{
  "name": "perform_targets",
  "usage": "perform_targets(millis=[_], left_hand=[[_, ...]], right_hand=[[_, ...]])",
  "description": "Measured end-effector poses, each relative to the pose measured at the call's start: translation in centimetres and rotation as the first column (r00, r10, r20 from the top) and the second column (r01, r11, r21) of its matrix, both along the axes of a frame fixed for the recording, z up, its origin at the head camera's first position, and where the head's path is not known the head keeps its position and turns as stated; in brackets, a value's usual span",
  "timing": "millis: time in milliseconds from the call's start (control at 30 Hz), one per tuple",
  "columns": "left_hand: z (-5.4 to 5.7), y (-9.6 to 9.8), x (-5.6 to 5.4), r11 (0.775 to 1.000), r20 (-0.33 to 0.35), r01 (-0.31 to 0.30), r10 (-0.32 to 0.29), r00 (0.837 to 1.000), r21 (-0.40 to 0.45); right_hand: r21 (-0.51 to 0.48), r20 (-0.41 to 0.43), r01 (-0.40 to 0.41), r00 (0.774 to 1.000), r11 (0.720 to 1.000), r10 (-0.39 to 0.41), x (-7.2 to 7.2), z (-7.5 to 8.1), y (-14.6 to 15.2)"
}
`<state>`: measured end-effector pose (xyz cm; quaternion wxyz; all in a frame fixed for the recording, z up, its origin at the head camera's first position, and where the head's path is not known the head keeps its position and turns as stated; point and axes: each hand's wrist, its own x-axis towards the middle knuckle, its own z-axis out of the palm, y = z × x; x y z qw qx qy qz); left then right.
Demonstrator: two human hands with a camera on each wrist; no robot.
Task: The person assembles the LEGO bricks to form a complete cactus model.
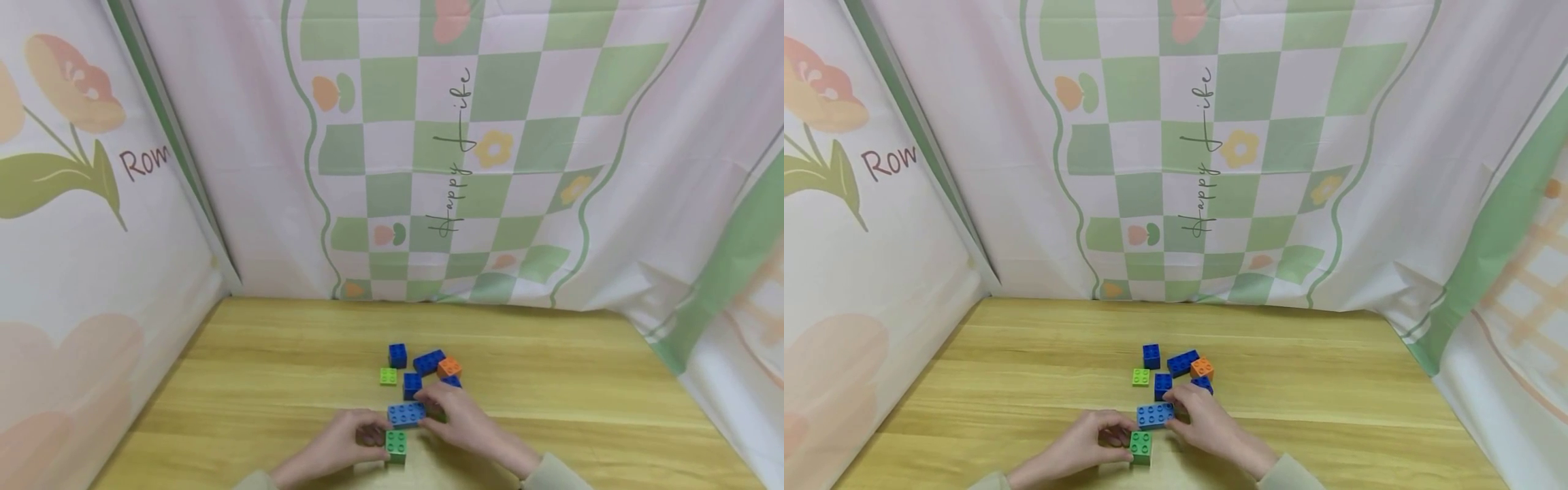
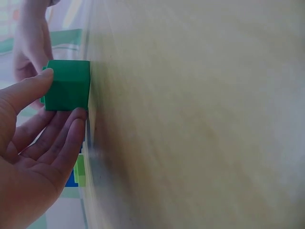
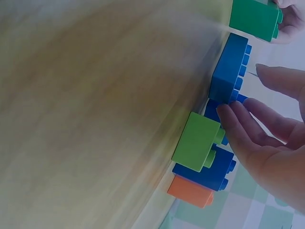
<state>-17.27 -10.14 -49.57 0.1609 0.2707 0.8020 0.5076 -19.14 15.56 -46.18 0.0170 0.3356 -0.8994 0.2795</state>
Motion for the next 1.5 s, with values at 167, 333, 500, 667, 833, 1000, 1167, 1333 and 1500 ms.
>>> perform_targets(millis=[167,333,500,667,833,1000,1167,1333,1500], left_hand=[[0.24,-0.06,0.05,1.000,0.039,0.001,-0.002,0.999,0.010],[0.30,-0.08,0.11,1.000,0.051,-0.002,0.001,0.999,0.009],[0.09,-0.06,0.00,1.000,0.057,-0.007,0.007,0.998,0.000],[0.03,0.00,0.06,1.000,0.054,-0.005,0.004,0.999,0.005],[0.32,0.05,0.21,1.000,0.065,-0.003,0.002,0.998,0.016],[0.50,0.07,0.22,1.000,0.073,-0.003,0.002,0.997,0.019],[0.43,0.06,0.14,1.000,0.064,-0.001,0.000,0.998,0.015],[0.48,0.08,0.13,1.000,0.058,-0.002,0.001,0.998,0.012],[0.54,0.04,0.11,1.000,0.078,-0.005,0.003,0.997,0.021]], right_hand=[[0.023,0.022,-0.003,1.000,1.000,0.003,-0.09,0.04,-0.19],[0.053,0.027,-0.006,1.000,0.999,0.004,-0.10,0.10,-0.33],[0.077,0.026,-0.013,1.000,0.997,0.011,-0.09,0.06,-0.35],[0.100,0.033,-0.012,0.999,0.995,0.009,-0.10,-0.06,-0.42],[0.115,0.020,-0.015,1.000,0.993,0.013,-0.06,-0.18,-0.61],[0.130,0.019,-0.021,1.000,0.991,0.019,-0.02,-0.33,-0.79],[0.129,0.018,-0.019,1.000,0.991,0.017,-0.01,-0.43,-0.89],[0.119,0.008,-0.026,1.000,0.993,0.025,-0.11,-0.55,-0.86],[0.105,0.020,-0.038,0.999,0.994,0.036,-0.17,-0.45,-0.80]])
